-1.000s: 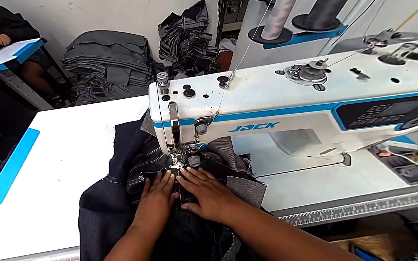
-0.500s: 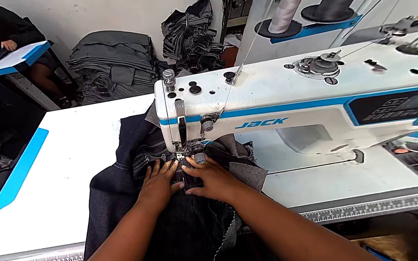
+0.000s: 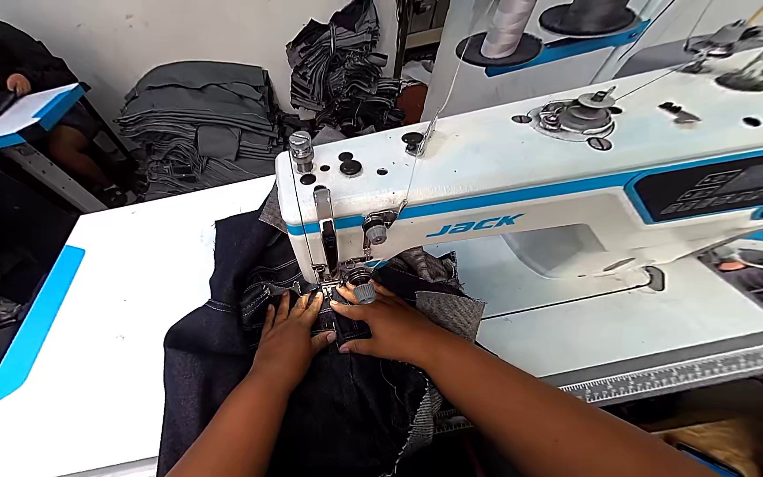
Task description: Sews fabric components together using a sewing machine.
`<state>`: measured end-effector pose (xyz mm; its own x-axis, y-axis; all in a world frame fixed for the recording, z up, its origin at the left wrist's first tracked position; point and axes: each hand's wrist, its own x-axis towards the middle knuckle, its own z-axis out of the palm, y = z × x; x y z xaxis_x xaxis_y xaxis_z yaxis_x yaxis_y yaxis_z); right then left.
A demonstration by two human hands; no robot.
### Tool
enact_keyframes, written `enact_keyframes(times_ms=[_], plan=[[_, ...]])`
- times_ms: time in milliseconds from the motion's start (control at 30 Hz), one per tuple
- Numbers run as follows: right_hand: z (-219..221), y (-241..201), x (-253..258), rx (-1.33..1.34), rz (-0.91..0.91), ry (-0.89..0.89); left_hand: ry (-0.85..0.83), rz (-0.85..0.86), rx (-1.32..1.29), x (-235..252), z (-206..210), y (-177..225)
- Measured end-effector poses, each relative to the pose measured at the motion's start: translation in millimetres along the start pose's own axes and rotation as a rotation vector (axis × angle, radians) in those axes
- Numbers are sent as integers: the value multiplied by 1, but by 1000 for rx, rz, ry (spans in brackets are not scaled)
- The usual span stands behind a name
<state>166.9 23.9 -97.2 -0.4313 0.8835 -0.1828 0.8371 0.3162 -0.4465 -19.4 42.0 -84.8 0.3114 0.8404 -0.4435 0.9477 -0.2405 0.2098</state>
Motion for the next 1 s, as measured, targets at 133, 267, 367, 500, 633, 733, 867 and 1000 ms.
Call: enact_keyframes(times_ms=[133, 267, 367, 500, 633, 733, 867, 1000], plan=[[0, 2, 4, 35, 43, 39, -16, -8, 11, 5, -4, -1], [0, 6, 20, -11, 70, 98, 10, 7, 52, 19, -13, -5], [3, -8, 6, -32, 44, 96, -3, 39, 141, 0, -10, 0], [10, -22, -28, -21, 60, -102, -127, 11, 188, -36, -3, 7], [18, -11, -30, -1, 29, 3, -137, -52, 232, -36, -6, 7], [13, -5, -25, -22, 20, 16, -123, -76, 241, -31, -8, 8], [10, 1, -18, -18, 17, 27, -126, -102, 237, -25, -12, 8], [1, 9, -6, 11, 5, 24, -104, -109, 242, -13, -17, 9]])
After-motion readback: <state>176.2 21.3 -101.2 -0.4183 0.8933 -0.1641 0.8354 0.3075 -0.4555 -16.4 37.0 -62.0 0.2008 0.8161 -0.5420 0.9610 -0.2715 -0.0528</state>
